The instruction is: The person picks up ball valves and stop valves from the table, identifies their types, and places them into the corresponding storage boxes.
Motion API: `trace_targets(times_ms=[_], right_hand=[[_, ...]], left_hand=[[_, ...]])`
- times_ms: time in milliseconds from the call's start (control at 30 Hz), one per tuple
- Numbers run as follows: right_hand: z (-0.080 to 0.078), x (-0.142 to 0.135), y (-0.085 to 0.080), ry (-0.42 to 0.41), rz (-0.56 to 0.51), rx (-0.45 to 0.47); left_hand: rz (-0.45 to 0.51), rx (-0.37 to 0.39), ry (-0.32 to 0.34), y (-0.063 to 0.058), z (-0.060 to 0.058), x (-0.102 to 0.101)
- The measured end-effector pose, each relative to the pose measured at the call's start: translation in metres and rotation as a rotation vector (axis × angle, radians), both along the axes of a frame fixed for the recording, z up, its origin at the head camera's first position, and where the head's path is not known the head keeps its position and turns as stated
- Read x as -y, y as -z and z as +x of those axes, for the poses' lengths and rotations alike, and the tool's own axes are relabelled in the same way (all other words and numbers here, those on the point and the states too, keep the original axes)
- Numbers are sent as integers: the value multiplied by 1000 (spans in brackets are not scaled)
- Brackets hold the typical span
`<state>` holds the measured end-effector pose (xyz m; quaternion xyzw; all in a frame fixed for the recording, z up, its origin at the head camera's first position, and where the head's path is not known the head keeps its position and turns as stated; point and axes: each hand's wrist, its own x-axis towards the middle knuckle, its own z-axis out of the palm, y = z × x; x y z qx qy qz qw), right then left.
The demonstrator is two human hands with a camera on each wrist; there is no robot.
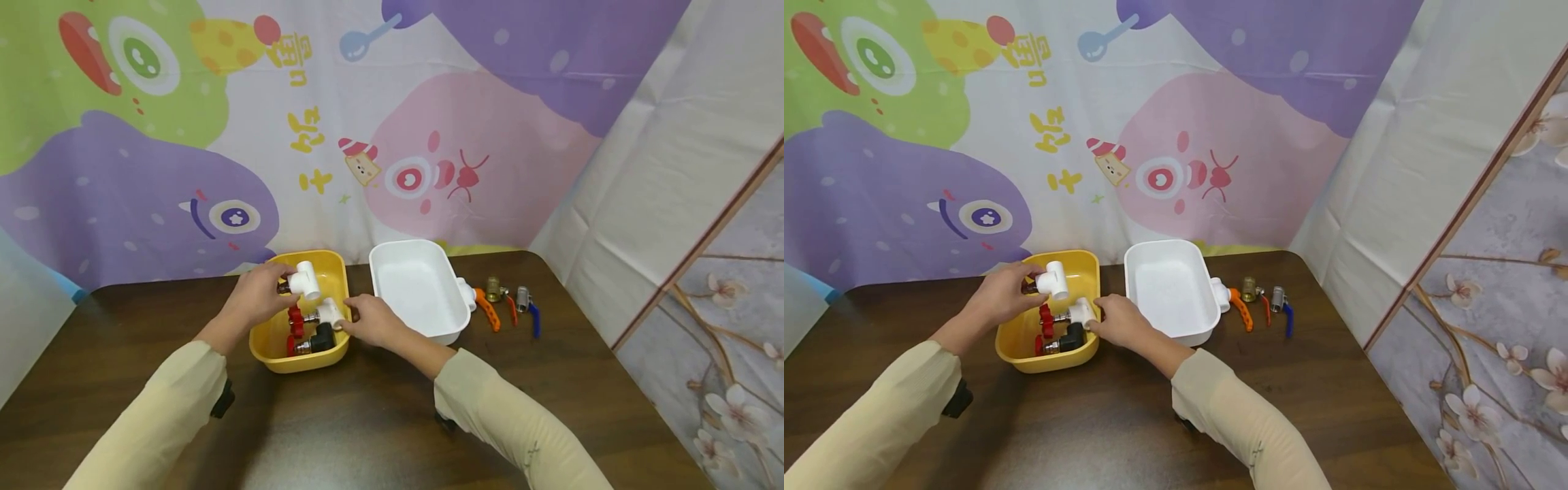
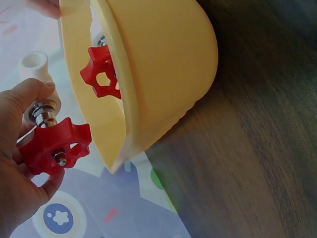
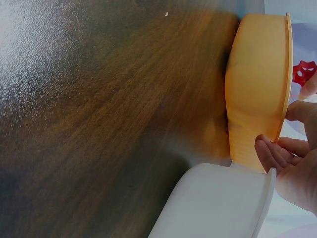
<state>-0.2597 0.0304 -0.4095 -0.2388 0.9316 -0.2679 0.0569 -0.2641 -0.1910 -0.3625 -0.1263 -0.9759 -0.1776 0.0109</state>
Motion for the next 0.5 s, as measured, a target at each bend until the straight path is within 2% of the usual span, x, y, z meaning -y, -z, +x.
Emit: trace_targets(times_ms=[500], right_hand=[[0, -1, 0, -14, -10, -10]], left_hand=[[-15, 27, -30, 7, -12, -3]])
